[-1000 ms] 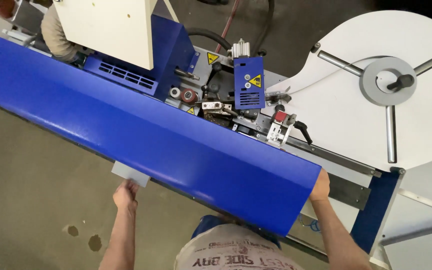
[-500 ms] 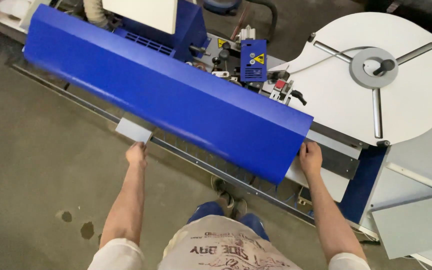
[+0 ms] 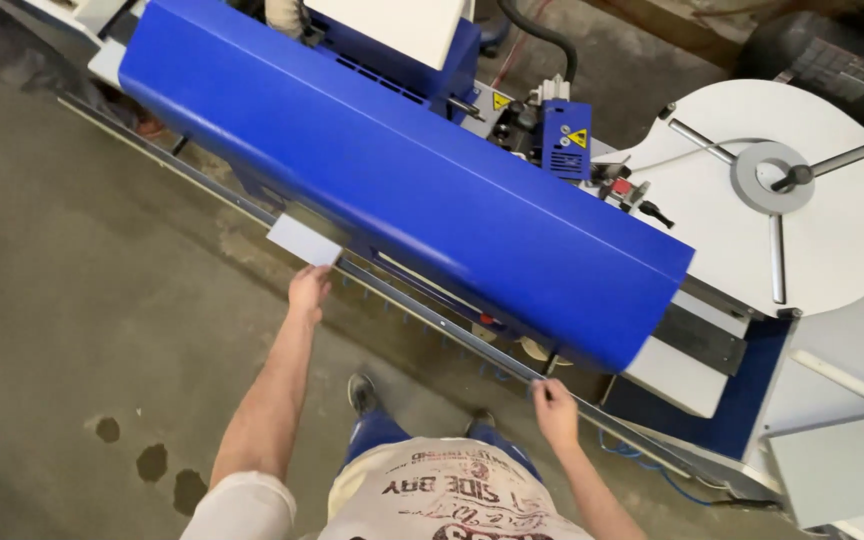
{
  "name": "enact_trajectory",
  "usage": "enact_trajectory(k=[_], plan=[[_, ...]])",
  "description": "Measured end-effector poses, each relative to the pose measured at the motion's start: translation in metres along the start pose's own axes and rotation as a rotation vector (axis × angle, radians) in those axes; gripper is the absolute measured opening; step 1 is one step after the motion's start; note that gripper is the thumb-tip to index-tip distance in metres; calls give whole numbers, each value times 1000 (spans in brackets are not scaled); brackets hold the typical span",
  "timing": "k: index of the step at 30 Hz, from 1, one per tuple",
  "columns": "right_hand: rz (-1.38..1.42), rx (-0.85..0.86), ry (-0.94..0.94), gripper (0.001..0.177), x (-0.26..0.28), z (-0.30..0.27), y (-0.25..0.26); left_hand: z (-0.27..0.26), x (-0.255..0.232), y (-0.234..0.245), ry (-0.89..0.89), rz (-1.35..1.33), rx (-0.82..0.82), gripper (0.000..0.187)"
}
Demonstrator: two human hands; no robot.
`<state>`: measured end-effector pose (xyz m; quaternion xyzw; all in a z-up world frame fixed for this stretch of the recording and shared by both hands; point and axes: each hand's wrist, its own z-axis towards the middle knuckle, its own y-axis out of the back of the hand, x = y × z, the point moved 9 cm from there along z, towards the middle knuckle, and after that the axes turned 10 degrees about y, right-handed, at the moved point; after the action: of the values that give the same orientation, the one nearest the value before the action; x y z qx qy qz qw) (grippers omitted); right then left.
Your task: Feeding wooden panels into an edge banding machine and trimming the edges with a hand tool
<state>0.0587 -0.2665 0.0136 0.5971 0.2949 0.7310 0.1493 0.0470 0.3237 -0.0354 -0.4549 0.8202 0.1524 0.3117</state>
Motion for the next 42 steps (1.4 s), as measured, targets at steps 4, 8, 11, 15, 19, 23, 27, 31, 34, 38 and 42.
enact_trajectory(k=[4,8,11,15,19,23,27,31,34,38,42], plan=[[-64,20,91,17,105,59,-77,117,36,29,-32,-14,152,67],[-16,-10,481,3,261,149,-81,58,-16,23,70,-4,220,63],[-179,-76,644,19,318,222,-55,36,-44,16,166,-6,190,56],[-532,4,446,65,299,317,-41,39,-56,10,313,28,98,64],[-517,104,446,81,294,374,-48,2,-105,-41,375,98,124,121],[-512,123,449,81,294,391,-48,30,-105,-31,456,90,-47,123],[-572,137,439,77,290,396,-49,12,-128,-44,553,142,-163,117],[-547,164,416,73,288,401,-50,16,-140,-54,528,110,-170,101],[-561,152,413,69,288,402,-49,19,-145,-51,507,103,-178,99],[-567,158,399,69,285,402,-49,18,-158,-55,494,124,-208,96],[-556,137,411,68,289,403,-47,33,-157,-38,483,102,-183,91]])
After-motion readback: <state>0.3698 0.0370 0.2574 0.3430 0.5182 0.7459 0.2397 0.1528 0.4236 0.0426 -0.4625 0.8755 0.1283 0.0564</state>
